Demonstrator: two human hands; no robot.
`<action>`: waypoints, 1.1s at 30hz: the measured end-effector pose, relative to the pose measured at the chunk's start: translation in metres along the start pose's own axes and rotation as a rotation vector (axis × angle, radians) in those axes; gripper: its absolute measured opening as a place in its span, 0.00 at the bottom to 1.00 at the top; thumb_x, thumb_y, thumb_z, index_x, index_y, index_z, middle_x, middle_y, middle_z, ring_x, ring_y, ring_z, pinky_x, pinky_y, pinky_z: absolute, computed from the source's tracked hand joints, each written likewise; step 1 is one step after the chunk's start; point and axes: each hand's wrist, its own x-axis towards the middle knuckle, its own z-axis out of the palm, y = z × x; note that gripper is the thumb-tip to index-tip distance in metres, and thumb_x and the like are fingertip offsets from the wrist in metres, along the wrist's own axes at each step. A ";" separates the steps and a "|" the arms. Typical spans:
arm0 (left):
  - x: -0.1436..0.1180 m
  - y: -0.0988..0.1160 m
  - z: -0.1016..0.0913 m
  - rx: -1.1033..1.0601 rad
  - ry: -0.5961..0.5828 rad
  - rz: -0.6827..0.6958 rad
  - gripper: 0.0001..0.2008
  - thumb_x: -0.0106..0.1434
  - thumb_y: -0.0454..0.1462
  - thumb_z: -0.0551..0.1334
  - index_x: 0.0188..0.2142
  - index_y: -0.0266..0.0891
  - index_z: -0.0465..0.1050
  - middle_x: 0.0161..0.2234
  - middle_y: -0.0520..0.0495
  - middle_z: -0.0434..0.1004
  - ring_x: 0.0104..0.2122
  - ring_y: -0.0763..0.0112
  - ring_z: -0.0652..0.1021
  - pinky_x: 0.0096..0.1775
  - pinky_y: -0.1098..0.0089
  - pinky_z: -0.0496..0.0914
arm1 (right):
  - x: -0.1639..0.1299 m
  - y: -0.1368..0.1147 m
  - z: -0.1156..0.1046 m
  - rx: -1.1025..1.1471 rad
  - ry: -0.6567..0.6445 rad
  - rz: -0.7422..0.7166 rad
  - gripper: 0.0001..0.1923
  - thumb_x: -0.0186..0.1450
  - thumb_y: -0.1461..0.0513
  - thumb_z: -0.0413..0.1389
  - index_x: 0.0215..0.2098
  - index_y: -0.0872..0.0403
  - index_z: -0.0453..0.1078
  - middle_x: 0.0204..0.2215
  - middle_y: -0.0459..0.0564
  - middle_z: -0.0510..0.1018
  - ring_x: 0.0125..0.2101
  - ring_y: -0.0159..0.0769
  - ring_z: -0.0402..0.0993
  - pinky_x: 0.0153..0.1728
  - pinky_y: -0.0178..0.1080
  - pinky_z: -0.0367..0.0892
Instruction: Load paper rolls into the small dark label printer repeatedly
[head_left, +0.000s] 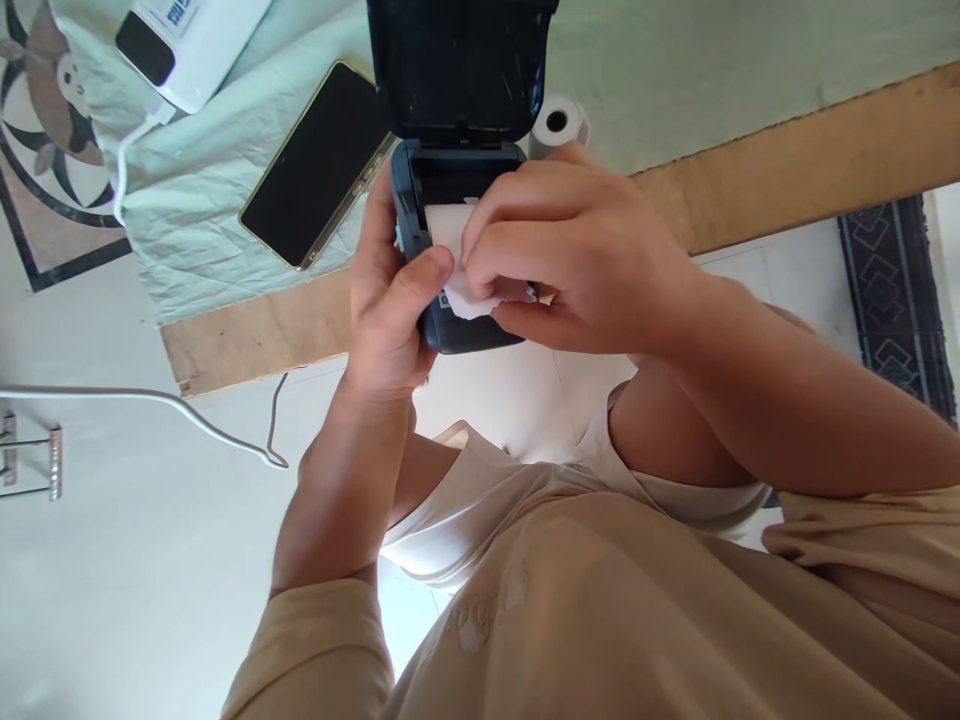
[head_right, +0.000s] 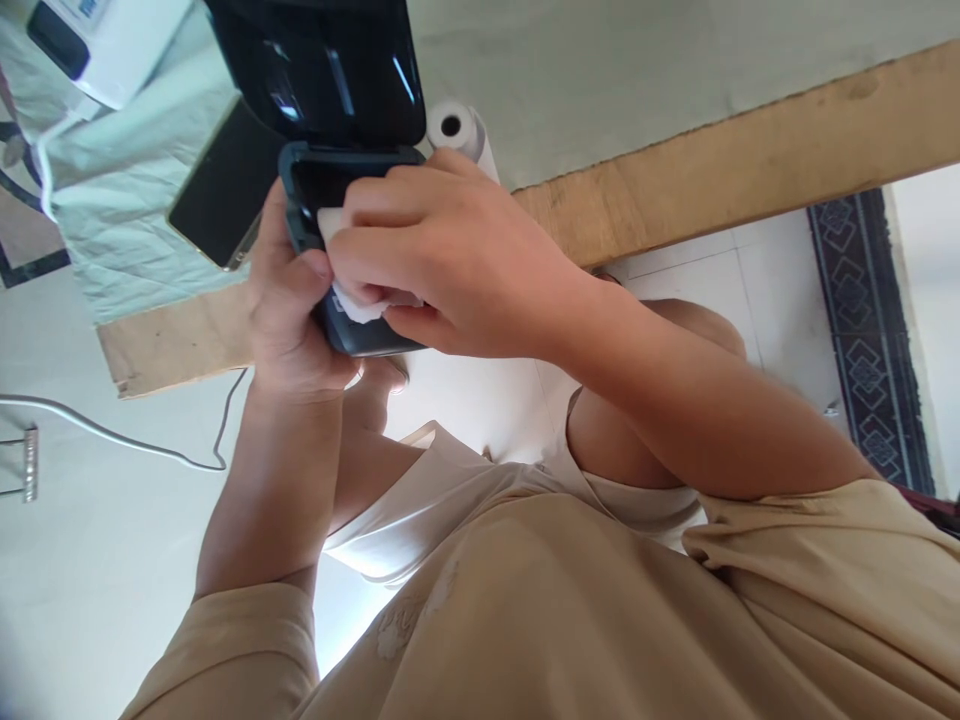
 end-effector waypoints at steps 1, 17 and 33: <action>0.000 -0.001 0.000 -0.001 -0.015 0.034 0.31 0.49 0.51 0.74 0.52 0.56 0.72 0.39 0.51 0.76 0.45 0.55 0.80 0.44 0.58 0.75 | -0.001 0.001 0.000 0.025 0.000 -0.017 0.10 0.68 0.62 0.49 0.31 0.51 0.69 0.38 0.43 0.80 0.37 0.36 0.75 0.39 0.43 0.65; -0.003 -0.008 -0.001 0.059 -0.025 0.093 0.39 0.45 0.48 0.76 0.57 0.62 0.66 0.53 0.51 0.77 0.53 0.50 0.78 0.45 0.56 0.78 | -0.003 0.015 -0.026 0.143 0.179 0.410 0.12 0.70 0.56 0.54 0.47 0.50 0.75 0.45 0.44 0.77 0.40 0.29 0.75 0.35 0.31 0.69; -0.011 0.005 0.006 0.015 -0.006 0.039 0.25 0.55 0.49 0.72 0.50 0.47 0.73 0.40 0.45 0.79 0.33 0.57 0.81 0.29 0.61 0.75 | -0.001 0.014 -0.019 0.399 -0.106 0.432 0.32 0.61 0.52 0.61 0.62 0.47 0.63 0.59 0.43 0.71 0.42 0.30 0.74 0.27 0.29 0.65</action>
